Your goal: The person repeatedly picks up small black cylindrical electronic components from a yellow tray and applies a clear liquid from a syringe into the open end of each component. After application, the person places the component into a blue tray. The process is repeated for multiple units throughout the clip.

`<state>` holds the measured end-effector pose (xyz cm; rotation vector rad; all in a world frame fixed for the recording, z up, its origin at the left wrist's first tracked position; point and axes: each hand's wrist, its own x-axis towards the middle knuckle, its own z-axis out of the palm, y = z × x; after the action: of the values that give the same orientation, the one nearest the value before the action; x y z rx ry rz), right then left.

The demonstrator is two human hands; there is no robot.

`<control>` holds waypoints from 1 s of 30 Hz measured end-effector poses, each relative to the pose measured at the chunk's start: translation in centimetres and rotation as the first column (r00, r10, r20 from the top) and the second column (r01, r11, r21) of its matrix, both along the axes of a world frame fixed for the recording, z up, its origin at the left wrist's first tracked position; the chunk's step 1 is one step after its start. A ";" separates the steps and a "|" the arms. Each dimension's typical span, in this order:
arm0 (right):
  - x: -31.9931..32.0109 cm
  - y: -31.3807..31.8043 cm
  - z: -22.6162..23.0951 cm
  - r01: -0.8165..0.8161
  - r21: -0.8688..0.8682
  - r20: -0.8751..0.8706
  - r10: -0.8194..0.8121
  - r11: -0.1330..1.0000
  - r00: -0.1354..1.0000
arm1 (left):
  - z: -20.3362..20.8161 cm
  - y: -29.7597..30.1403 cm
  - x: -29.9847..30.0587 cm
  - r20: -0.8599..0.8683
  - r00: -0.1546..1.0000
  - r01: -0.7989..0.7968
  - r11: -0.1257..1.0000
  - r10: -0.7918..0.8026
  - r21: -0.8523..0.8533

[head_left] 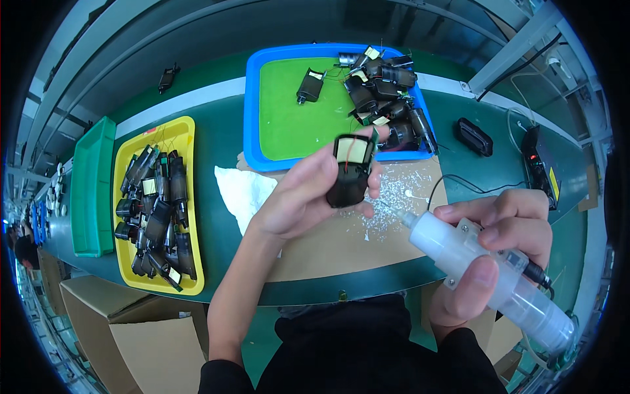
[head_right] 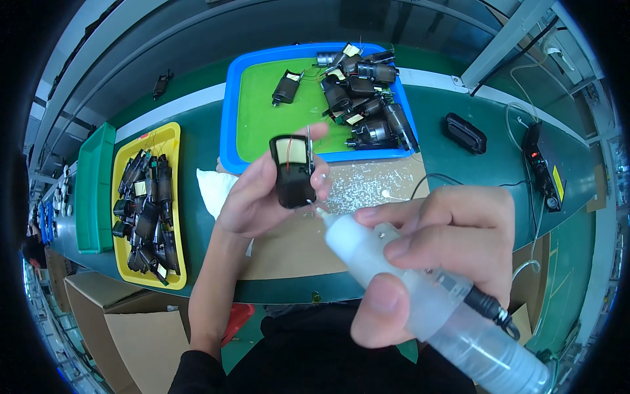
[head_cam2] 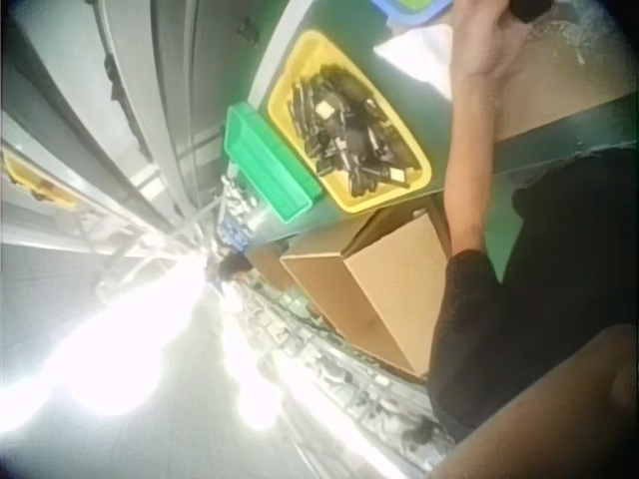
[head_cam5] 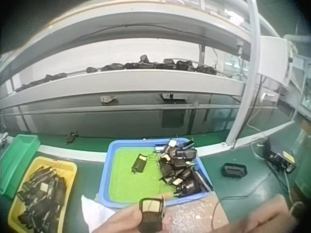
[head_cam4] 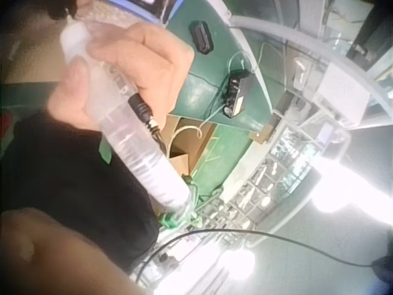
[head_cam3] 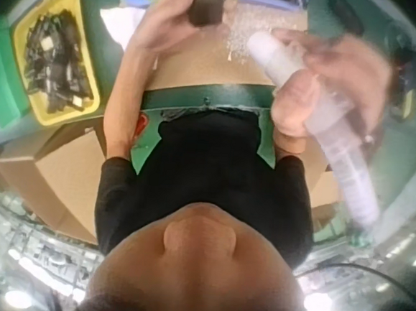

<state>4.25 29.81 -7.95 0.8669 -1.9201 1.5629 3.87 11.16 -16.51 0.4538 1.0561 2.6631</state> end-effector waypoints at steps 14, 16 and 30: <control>0.4 -0.1 0.1 -0.160 0.129 0.008 0.160 0.979 0.987 | 0.3 0.1 1.9 0.077 0.992 0.093 0.993 -0.098 0.075; 0.4 -0.1 0.1 -0.168 0.141 0.015 0.167 0.976 0.986 | 0.2 0.1 1.9 0.063 0.993 0.091 0.993 -0.095 0.070; 0.0 0.5 0.1 -0.246 0.229 0.033 0.245 0.942 0.969 | -0.3 0.0 1.7 0.020 0.996 0.089 0.996 -0.089 0.028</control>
<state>4.27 30.32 -7.82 1.2452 -2.0923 1.4929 5.54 11.17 -16.85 0.4655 0.9718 2.6011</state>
